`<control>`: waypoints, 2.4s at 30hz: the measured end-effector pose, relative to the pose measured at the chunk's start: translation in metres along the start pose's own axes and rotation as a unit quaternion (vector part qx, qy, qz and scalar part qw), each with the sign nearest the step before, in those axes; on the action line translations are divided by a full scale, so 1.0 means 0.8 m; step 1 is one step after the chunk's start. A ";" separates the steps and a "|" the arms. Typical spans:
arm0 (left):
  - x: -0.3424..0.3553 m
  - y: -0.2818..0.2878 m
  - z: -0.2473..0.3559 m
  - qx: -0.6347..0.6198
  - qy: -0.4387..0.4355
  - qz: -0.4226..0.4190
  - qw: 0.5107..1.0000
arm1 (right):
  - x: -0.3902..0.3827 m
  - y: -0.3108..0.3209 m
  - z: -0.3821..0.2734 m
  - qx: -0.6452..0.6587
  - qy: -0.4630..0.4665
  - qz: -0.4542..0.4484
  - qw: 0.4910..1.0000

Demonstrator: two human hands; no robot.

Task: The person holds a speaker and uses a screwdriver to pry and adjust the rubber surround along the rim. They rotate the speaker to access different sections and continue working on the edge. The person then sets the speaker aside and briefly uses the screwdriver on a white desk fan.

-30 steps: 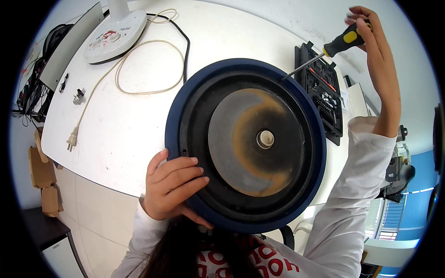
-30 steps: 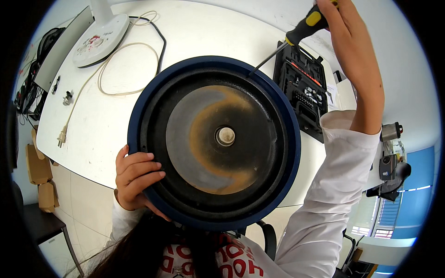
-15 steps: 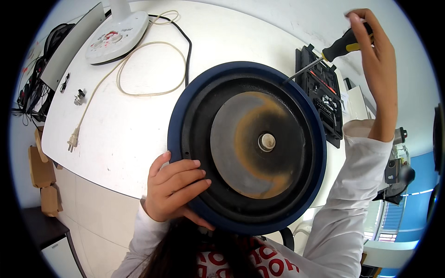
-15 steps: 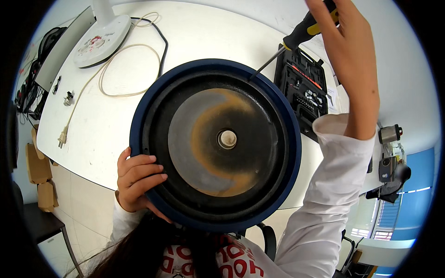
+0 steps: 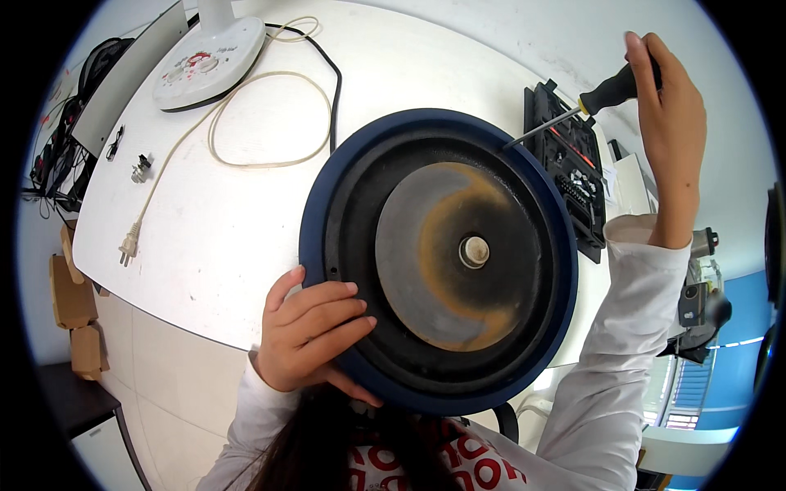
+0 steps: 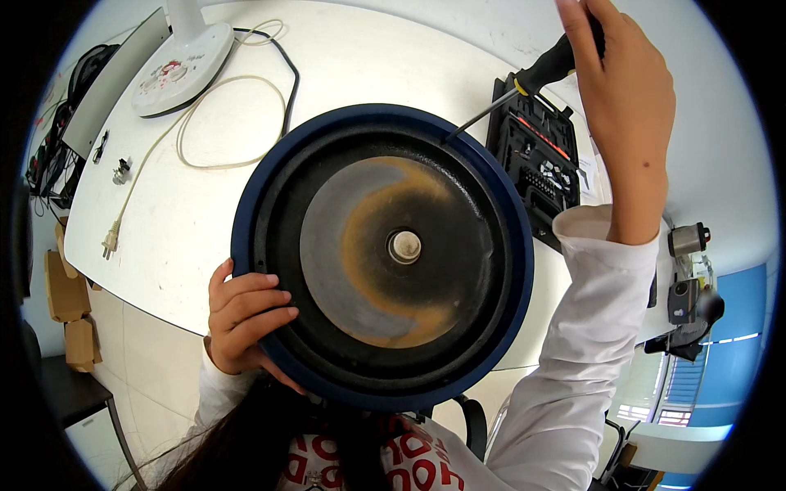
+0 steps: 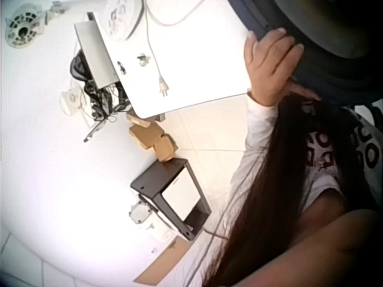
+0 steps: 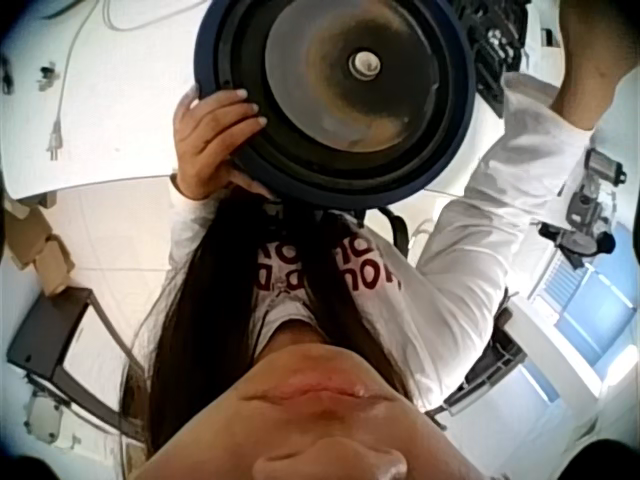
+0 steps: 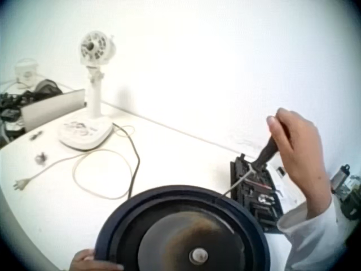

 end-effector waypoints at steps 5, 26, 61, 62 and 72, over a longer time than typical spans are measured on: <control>-0.001 0.000 0.001 0.004 0.002 0.001 1.000 | -0.015 0.006 -0.040 0.338 0.052 0.018 0.940; -0.002 -0.003 -0.001 -0.008 0.001 0.010 1.000 | 0.001 0.019 0.033 0.329 0.118 -0.150 0.925; -0.026 0.001 -0.021 -0.005 0.056 0.227 0.972 | -0.026 0.002 0.031 0.365 0.114 -0.094 0.919; -0.027 0.000 -0.020 0.004 0.065 0.233 0.970 | -0.025 0.001 0.021 0.440 0.136 -0.098 0.882; -0.020 0.004 -0.016 0.056 0.068 0.139 0.986 | -0.049 0.023 -0.069 0.453 0.018 -0.001 0.891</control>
Point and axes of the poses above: each hand's wrist, its own x-axis towards the middle knuckle, its own y-axis out of the back of the hand, z = x × y, the point moved 2 cm from there along x, towards the middle knuckle, and after that the axes turned 7 degrees about -z, right-handed, at the moved point
